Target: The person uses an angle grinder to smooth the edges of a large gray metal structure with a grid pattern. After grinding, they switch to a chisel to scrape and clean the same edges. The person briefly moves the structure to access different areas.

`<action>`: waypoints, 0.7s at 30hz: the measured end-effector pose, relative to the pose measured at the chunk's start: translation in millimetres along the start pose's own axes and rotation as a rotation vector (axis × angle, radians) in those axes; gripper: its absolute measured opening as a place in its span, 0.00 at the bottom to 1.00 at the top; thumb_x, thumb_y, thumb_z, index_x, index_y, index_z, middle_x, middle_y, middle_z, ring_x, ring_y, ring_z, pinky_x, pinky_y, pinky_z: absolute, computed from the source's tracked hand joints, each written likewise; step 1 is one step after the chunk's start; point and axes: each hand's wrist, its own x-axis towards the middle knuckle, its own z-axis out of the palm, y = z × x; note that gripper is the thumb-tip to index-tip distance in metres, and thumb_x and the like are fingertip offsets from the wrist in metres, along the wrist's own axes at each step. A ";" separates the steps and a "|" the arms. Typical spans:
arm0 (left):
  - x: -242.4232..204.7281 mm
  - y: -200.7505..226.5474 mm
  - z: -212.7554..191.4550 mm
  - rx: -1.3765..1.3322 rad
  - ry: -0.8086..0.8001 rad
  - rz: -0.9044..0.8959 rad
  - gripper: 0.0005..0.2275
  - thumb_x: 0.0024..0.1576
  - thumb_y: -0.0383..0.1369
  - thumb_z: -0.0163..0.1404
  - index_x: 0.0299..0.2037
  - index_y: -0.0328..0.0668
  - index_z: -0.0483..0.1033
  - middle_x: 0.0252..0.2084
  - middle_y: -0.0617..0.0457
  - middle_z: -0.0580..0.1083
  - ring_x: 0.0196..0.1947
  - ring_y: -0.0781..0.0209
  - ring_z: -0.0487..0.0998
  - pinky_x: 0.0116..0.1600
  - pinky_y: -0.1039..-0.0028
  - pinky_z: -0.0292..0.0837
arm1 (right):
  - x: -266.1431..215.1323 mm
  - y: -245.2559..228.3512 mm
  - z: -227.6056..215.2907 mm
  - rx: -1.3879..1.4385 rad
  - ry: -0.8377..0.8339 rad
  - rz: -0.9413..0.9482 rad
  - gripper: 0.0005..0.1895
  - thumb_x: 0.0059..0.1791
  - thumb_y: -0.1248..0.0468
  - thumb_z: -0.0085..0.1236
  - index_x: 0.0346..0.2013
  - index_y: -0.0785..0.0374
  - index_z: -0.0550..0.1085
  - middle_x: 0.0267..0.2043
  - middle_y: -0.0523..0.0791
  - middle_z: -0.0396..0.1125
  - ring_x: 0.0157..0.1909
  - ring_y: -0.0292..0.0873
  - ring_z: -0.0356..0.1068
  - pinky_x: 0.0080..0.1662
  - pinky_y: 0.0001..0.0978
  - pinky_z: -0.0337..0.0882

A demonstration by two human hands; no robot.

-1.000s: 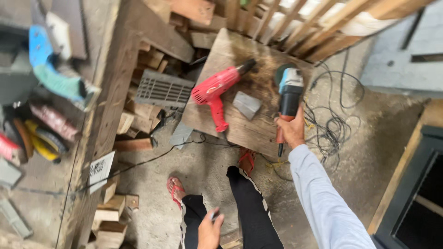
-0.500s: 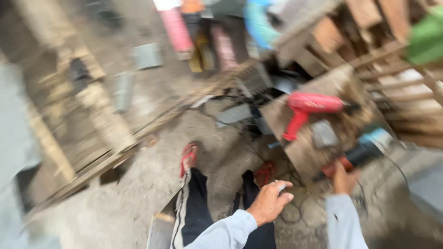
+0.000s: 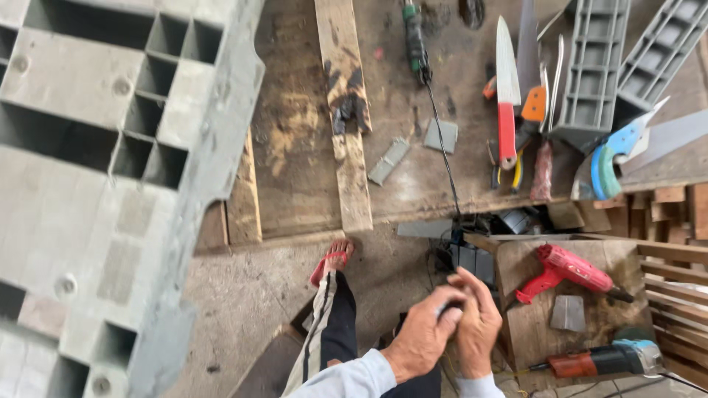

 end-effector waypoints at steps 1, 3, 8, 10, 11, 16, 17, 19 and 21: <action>11.1 12.2 -20.8 0.009 0.043 0.037 0.11 0.65 0.29 0.47 0.57 0.35 0.71 0.52 0.40 0.76 0.53 0.44 0.79 0.57 0.64 0.74 | 14.9 -22.3 33.1 -0.037 -0.017 -0.057 0.14 0.59 0.69 0.44 0.57 0.69 0.74 0.46 0.47 0.73 0.45 0.39 0.74 0.49 0.27 0.74; 34.1 32.5 -67.3 0.034 0.121 0.095 0.10 0.65 0.28 0.48 0.56 0.36 0.72 0.51 0.40 0.76 0.53 0.44 0.79 0.57 0.63 0.74 | 42.3 -60.6 90.2 -0.094 -0.073 -0.155 0.13 0.59 0.69 0.46 0.55 0.68 0.75 0.45 0.46 0.73 0.45 0.38 0.75 0.49 0.26 0.75; 120.9 45.9 -174.2 0.373 0.204 0.300 0.13 0.63 0.28 0.50 0.57 0.37 0.71 0.63 0.36 0.69 0.63 0.36 0.70 0.66 0.57 0.66 | 135.3 -103.4 197.7 -0.242 -0.076 -0.243 0.13 0.56 0.70 0.52 0.56 0.69 0.74 0.44 0.44 0.73 0.45 0.35 0.72 0.48 0.25 0.73; 159.1 33.2 -197.4 0.518 0.278 0.331 0.14 0.64 0.30 0.51 0.57 0.35 0.71 0.67 0.36 0.65 0.67 0.35 0.65 0.71 0.53 0.61 | 184.5 -101.0 226.6 -0.239 -0.077 -0.299 0.13 0.57 0.69 0.53 0.56 0.69 0.73 0.45 0.43 0.72 0.45 0.33 0.71 0.48 0.24 0.72; 171.3 24.7 -201.9 0.523 0.289 0.320 0.15 0.63 0.30 0.52 0.58 0.34 0.71 0.68 0.35 0.63 0.68 0.34 0.62 0.71 0.52 0.59 | 208.8 -98.3 236.3 -0.268 -0.067 -0.352 0.13 0.58 0.69 0.53 0.57 0.69 0.73 0.45 0.44 0.71 0.46 0.33 0.70 0.48 0.24 0.71; 214.3 -24.0 -205.2 0.497 0.284 0.261 0.18 0.61 0.29 0.53 0.60 0.32 0.69 0.71 0.35 0.58 0.73 0.34 0.56 0.72 0.51 0.55 | 329.4 -88.8 262.0 -0.794 0.143 -0.639 0.25 0.52 0.63 0.63 0.62 0.67 0.70 0.55 0.54 0.66 0.55 0.50 0.69 0.56 0.40 0.71; 215.5 -33.8 -205.3 0.543 0.288 0.269 0.18 0.60 0.29 0.53 0.60 0.33 0.69 0.71 0.37 0.59 0.73 0.36 0.57 0.72 0.52 0.56 | 347.9 -87.7 265.3 -0.862 0.147 -0.581 0.27 0.51 0.60 0.65 0.62 0.67 0.69 0.55 0.55 0.66 0.55 0.53 0.67 0.56 0.44 0.69; 216.9 -50.8 -201.6 0.629 0.296 0.280 0.17 0.60 0.29 0.53 0.59 0.36 0.70 0.71 0.41 0.61 0.73 0.39 0.59 0.74 0.54 0.58 | 377.2 -87.3 267.1 -1.003 0.151 -0.462 0.31 0.49 0.55 0.68 0.61 0.68 0.69 0.55 0.58 0.66 0.57 0.60 0.65 0.56 0.50 0.66; 213.8 -60.2 -197.6 0.708 0.267 0.256 0.17 0.61 0.29 0.54 0.60 0.39 0.70 0.71 0.44 0.61 0.73 0.41 0.58 0.73 0.54 0.58 | 391.9 -87.0 267.3 -1.076 0.066 -0.323 0.31 0.49 0.51 0.66 0.60 0.65 0.69 0.56 0.57 0.67 0.57 0.60 0.65 0.56 0.52 0.66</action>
